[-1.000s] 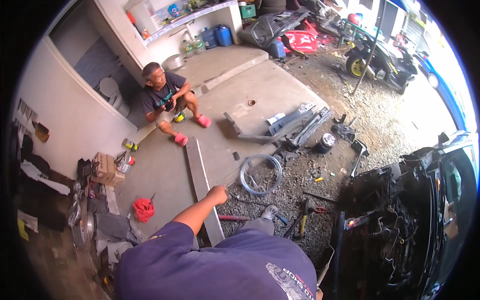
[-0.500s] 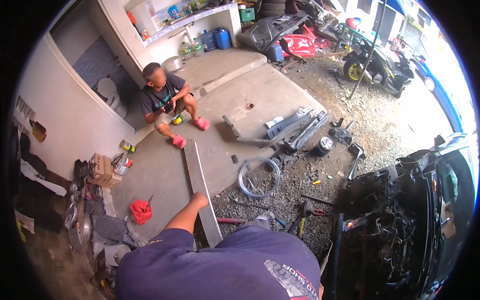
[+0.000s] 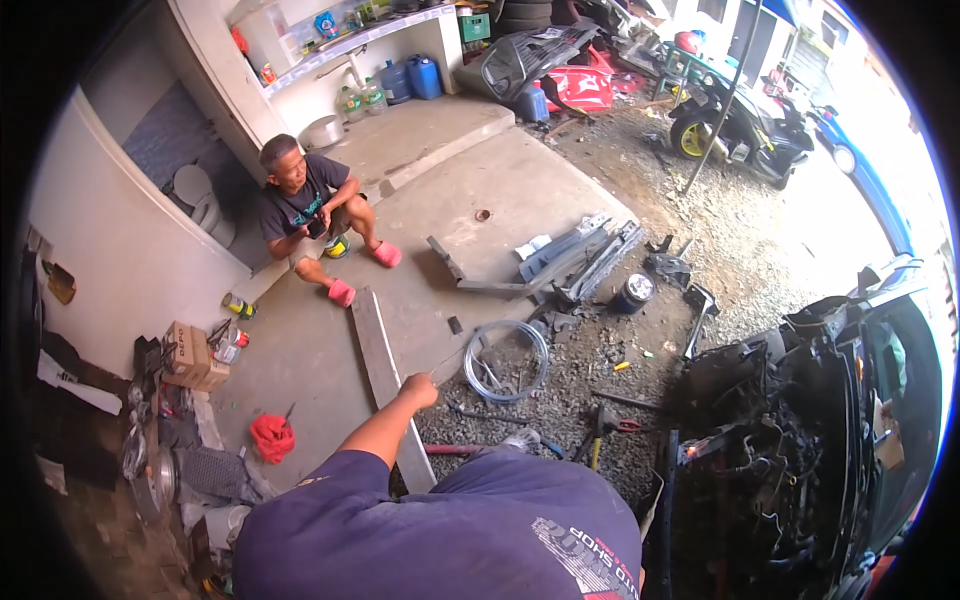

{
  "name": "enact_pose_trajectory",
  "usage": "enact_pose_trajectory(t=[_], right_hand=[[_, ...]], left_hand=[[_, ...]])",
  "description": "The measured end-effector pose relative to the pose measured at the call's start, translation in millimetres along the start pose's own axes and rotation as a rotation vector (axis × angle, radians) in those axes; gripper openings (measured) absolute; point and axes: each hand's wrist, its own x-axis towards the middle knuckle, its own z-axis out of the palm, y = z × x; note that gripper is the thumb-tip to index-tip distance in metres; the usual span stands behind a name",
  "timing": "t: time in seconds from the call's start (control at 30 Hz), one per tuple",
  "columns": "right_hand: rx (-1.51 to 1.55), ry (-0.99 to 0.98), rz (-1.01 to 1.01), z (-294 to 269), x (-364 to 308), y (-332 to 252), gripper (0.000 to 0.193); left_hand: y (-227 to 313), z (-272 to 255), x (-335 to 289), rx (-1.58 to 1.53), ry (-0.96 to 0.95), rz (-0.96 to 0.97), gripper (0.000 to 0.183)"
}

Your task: Repairing a damaged car frame using a blowtorch and a hammer.

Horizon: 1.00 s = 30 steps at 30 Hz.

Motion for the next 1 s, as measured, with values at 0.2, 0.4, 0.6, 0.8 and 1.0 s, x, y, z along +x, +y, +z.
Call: enact_pose_trajectory(t=[0.2, 0.4, 0.6, 0.8, 1.0], right_hand=[[-0.029, -0.01, 0.02, -3.7, 7.6, 21.3, 0.052], [-0.045, 0.011, 0.009, -11.8, 21.8, 75.5, 0.05], [0.301, -0.092, -0.023, -12.0, -1.6, 43.6, 0.028], [0.495, -0.183, 0.046, -12.5, -86.0, -80.9, 0.035], [0.755, -0.063, 0.083, -17.9, -103.1, -103.8, 0.012]], left_hand=[[-54.2, 3.1, 11.9, 0.022, 0.017, -0.178, 0.037], [-34.9, -3.4, 13.3, 0.096, 0.031, -0.147, 0.034], [-15.2, 16.6, 40.5, -0.002, -0.145, -0.166, 0.038], [-23.0, 21.6, 48.6, 0.878, -0.29, 0.468, 0.031], [173.2, 15.5, 72.9, 0.507, -0.098, 0.425, 0.035]])
